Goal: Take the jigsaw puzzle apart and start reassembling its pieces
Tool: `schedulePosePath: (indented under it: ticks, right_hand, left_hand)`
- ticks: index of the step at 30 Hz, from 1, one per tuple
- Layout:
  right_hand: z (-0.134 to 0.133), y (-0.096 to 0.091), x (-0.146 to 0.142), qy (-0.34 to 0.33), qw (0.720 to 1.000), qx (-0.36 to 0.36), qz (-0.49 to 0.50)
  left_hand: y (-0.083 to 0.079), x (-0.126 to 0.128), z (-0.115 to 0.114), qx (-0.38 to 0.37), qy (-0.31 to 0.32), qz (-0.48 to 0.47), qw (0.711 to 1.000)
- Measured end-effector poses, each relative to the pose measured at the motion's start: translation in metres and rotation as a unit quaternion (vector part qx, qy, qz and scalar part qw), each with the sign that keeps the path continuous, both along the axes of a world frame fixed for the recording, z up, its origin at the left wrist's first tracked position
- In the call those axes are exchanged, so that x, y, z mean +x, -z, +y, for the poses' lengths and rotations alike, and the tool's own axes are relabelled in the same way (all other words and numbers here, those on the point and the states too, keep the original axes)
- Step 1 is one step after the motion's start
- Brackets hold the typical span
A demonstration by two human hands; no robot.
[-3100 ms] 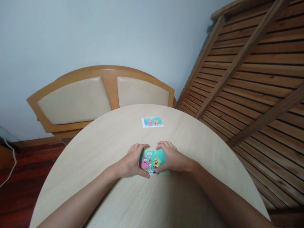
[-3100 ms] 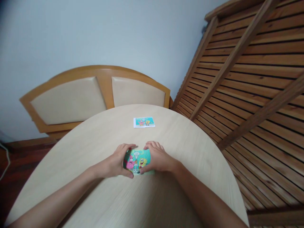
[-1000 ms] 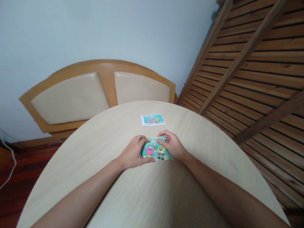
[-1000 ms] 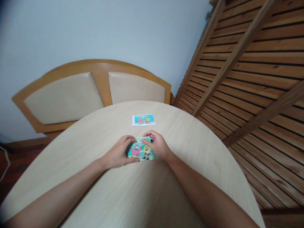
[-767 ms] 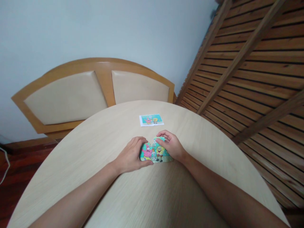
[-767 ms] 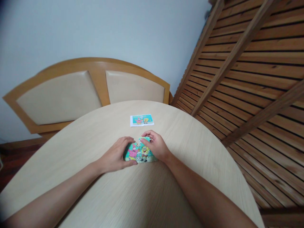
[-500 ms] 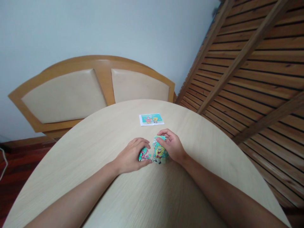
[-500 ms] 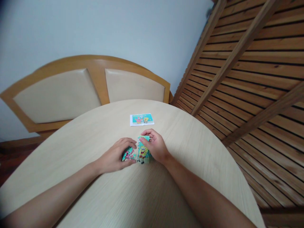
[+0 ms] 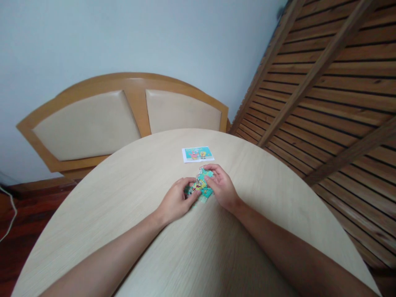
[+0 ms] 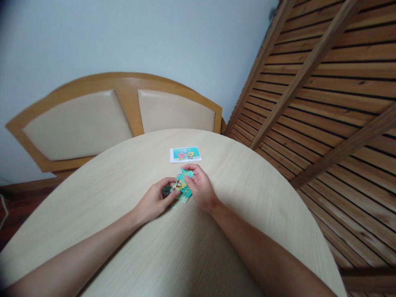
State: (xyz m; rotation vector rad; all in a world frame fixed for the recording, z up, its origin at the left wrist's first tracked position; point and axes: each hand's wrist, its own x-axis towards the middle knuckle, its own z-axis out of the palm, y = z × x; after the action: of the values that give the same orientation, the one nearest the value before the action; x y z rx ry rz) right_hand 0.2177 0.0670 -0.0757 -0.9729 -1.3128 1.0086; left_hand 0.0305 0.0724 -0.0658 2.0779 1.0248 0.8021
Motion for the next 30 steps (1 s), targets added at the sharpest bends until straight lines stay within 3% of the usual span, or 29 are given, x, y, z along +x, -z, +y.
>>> schedulePosePath:
  ticks: [9, 13, 21, 30]
  right_hand:
    - [0.006, 0.010, 0.005, 0.039, 0.998, -0.039, -0.008]
    - [0.003, 0.008, 0.006, 0.024, 0.999, -0.005, -0.021]
    - [-0.007, 0.005, 0.001, -0.079, 0.996, 0.044, -0.014]
    - [-0.008, 0.004, 0.004, -0.121, 0.991, 0.049, -0.042]
  left_hand:
    - [0.007, -0.003, -0.001, -0.081, -0.021, -0.082, 0.993]
    - [0.009, -0.004, 0.001, -0.083, -0.034, -0.087, 0.992]
    - [0.012, -0.003, -0.004, 0.065, 0.009, 0.041, 0.997]
    - [0.015, -0.007, 0.000, 0.065, 0.021, 0.038, 0.997]
